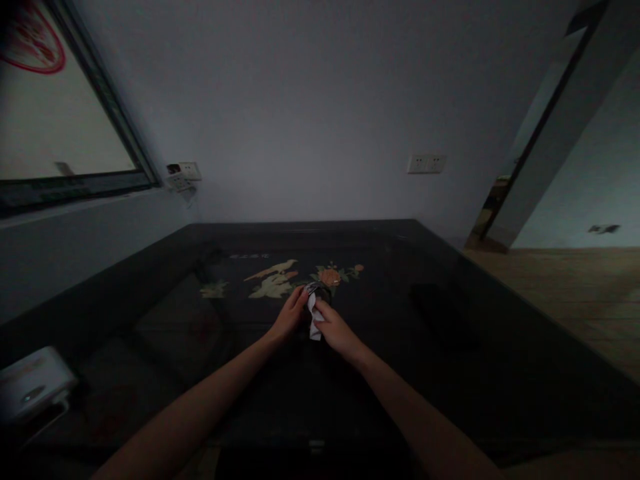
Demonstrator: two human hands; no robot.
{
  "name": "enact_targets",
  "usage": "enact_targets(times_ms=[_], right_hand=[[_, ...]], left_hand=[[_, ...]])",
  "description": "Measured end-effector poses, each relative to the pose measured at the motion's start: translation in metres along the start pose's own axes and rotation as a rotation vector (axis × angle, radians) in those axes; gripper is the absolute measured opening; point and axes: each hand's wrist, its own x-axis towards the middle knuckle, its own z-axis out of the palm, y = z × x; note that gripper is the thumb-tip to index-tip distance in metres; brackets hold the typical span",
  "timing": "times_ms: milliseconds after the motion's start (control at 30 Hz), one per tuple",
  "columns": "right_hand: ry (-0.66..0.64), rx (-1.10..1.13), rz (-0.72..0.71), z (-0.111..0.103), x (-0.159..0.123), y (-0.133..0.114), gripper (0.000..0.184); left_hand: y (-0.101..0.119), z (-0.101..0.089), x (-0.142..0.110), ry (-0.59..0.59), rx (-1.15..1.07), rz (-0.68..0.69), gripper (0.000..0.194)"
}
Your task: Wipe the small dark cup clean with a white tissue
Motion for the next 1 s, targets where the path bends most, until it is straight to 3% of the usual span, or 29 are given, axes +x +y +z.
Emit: enact_targets(times_ms=[100,167,333,467,600,767,1000], right_hand=[[0.048,0.151,0.075,0.005,0.001,0.003,0.054],[0.05,0.097,0.046,0.005,0.0,0.003,0.054],[-0.04,-0.392,-0.151,-0.004,-0.004,-0.001,0.057],[-0.053,-0.808,-0.198,-0.012,-0.005,-0.001,0.052],[-0.05,-0.962,-0.203,-0.014,-0.004,0.0,0.052],[-0.059,-0.802,-0.168,-0.011,-0.006,-0.002,0.055],[-0.019,-0.191,-0.078,-0.006,-0.002,-0.004,0.051]], left_hand=[[0.003,0.0,-0.001,-0.015,0.027,-0.008,0.04],[0.003,0.0,-0.001,-0.004,0.028,-0.021,0.04],[-0.001,-0.001,0.002,0.035,-0.022,-0.051,0.041],[-0.002,0.0,0.003,0.04,-0.05,-0.062,0.041],[-0.002,0.001,0.002,0.016,-0.09,-0.091,0.042],[0.002,0.001,0.001,0.009,-0.077,-0.078,0.041],[0.005,0.0,-0.001,0.02,0.022,-0.017,0.038]])
